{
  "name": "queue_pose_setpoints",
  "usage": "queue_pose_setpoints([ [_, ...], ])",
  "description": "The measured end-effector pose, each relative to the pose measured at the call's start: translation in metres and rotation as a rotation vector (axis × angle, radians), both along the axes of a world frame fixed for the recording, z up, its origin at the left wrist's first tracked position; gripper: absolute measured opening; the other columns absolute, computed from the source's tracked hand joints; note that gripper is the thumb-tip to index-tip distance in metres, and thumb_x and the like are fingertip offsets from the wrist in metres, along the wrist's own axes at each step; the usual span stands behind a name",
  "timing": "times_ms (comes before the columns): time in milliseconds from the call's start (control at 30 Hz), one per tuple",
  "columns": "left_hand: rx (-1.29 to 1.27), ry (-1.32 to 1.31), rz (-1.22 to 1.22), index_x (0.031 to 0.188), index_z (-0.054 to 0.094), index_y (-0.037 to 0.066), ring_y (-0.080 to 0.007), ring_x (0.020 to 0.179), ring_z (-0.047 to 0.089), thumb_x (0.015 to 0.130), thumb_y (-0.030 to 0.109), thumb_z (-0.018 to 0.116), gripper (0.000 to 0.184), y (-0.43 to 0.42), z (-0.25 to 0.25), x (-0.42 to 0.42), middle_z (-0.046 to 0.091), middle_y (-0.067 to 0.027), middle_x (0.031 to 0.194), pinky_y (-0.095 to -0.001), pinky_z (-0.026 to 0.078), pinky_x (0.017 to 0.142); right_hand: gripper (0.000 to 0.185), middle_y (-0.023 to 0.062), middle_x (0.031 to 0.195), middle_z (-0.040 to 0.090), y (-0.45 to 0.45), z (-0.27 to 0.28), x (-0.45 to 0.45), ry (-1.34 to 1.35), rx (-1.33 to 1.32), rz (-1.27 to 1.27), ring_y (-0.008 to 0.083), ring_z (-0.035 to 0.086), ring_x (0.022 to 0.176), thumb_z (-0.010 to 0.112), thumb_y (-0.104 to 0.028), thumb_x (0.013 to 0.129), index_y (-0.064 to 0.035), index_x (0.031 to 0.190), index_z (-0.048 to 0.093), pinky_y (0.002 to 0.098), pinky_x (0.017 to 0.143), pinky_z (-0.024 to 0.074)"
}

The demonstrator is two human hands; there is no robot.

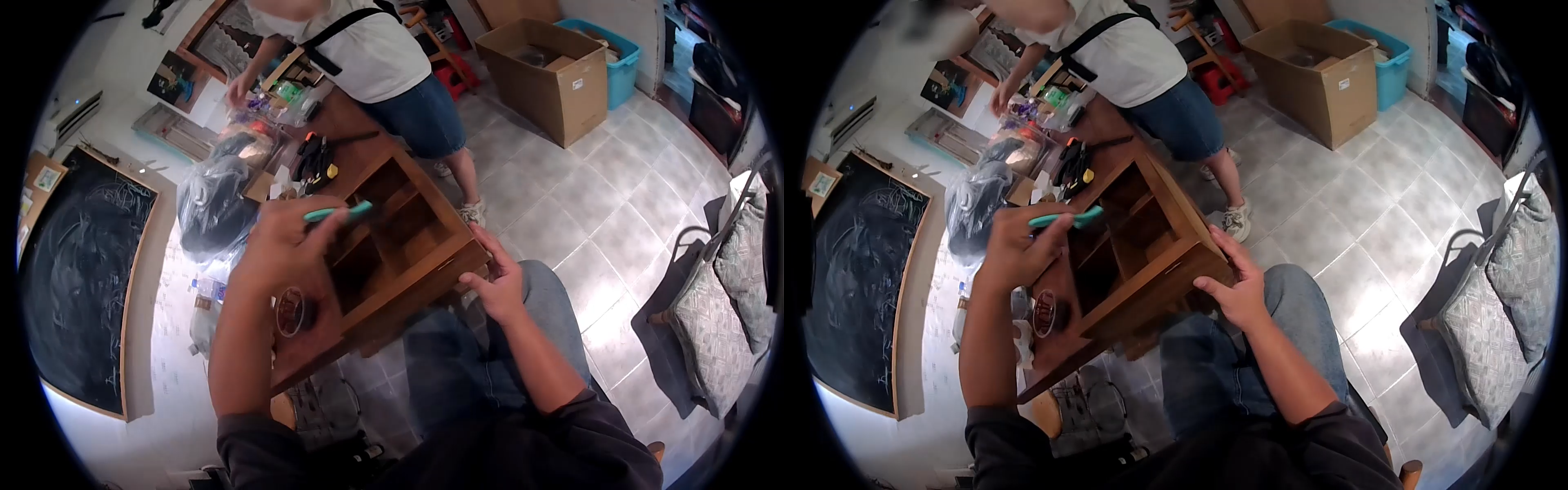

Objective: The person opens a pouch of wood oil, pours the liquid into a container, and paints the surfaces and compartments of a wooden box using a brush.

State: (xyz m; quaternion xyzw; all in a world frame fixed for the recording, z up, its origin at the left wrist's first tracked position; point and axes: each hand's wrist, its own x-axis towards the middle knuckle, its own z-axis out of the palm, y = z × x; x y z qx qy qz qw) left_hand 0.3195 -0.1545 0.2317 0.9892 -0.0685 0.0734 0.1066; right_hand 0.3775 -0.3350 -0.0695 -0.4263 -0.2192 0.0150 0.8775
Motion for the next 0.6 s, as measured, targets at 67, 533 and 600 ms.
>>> queue_pose_setpoints([
  [67,-0.015,-0.127,0.058,0.098,0.072,-0.003,-0.0093,0.056,0.063,0.093,0.010,0.067,0.015,-0.003,0.008,-0.007,0.067,-0.0068,0.065,-0.0246,0.049,0.053,0.072,0.0137,0.148,0.048,0.001,0.000,-0.001,-0.017,0.000,0.001,0.0250,0.043,0.139,0.086,-0.013,0.075,-0.0027,0.138,0.054,0.0371,0.115,0.0336],
  [533,-0.023,-0.264,0.253,0.097,0.071,-0.002,-0.0093,0.056,0.061,0.092,0.013,0.067,0.017,0.041,0.000,-0.031,0.065,-0.0095,0.064,-0.0278,0.050,0.054,0.074,0.0128,0.149,0.047,-0.001,0.003,-0.003,0.006,0.000,0.028,0.0244,0.043,0.139,0.085,-0.011,0.075,-0.0013,0.140,0.052,0.0368,0.116,0.0329],
  [600,-0.056,-0.341,0.331,0.096,0.071,-0.003,-0.0082,0.055,0.060,0.095,0.017,0.065,0.021,0.065,-0.006,-0.046,0.065,-0.0059,0.064,-0.0250,0.048,0.052,0.074,0.0123,0.149,0.047,-0.003,0.004,-0.004,0.035,-0.008,0.054,0.0243,0.043,0.139,0.085,-0.011,0.075,-0.0012,0.141,0.051,0.0367,0.116,0.0329],
])
